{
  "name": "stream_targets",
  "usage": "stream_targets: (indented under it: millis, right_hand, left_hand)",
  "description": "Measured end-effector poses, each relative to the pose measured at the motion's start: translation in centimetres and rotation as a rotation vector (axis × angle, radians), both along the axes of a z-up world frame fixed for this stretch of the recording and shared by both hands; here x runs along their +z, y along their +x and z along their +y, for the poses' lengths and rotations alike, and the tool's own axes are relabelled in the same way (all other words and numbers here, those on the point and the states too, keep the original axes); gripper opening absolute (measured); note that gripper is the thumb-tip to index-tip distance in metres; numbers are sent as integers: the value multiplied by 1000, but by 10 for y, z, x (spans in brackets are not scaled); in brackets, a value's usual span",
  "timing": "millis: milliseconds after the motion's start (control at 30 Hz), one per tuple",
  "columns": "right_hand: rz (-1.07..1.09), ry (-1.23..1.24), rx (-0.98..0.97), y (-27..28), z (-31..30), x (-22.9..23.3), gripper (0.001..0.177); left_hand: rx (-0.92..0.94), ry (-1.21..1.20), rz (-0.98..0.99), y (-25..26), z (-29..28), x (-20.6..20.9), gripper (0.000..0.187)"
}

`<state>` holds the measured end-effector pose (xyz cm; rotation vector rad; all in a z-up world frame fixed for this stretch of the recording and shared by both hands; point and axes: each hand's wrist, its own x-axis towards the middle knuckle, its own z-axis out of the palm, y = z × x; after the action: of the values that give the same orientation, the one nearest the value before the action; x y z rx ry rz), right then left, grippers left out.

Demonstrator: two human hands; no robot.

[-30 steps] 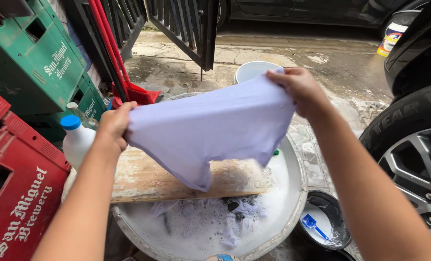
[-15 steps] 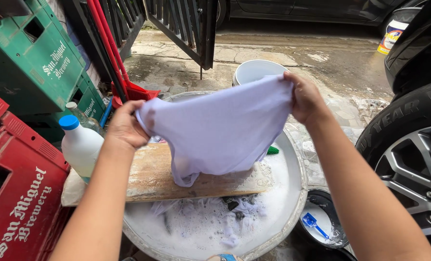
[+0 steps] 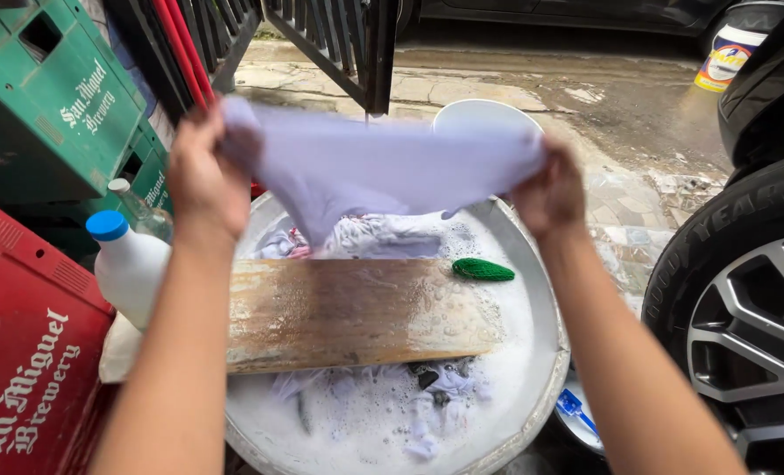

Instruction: Washing clothes by hand using a brush, basin, and wooden board.

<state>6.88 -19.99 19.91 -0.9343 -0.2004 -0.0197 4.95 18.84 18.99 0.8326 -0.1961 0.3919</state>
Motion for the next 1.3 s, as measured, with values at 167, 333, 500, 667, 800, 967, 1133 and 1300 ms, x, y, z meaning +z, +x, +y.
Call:
stream_targets:
  millis: [167,333,500,667,800,967,1133,1300]
  right_hand:
    - [364,-245,-110,-9,-35,-205,15]
    - [606,-915,-100,-67,-44,-310,22]
    - [-21,-1845,-565,-91,2,-307,31]
    - [467,-1054,359,-134,94,-252,19]
    - [816,-776,617,-149,114,-322,18]
    - [799,-1065,354,-147,122,-379,26]
    - [1182,-148,550,-133,139,-308,25]
    - [216,-134,421,-105,207,-238,44]
  left_hand:
    - [445,1001,567,-31,7,-201,47]
    - [253,1336,1196,-102,-10,-273,23]
    - [467,1361,873,-113,-8,-284,25]
    - [376,939,827,-93,-4,-339,31]
    - [383,1181,924,-106,-28,-289,60]
    - [395,1288,996,-120,-38,-257,45]
    - [563,1306,918,-113,-31,-277,36]
    - [581,1248,932,-118,-30,-275,46]
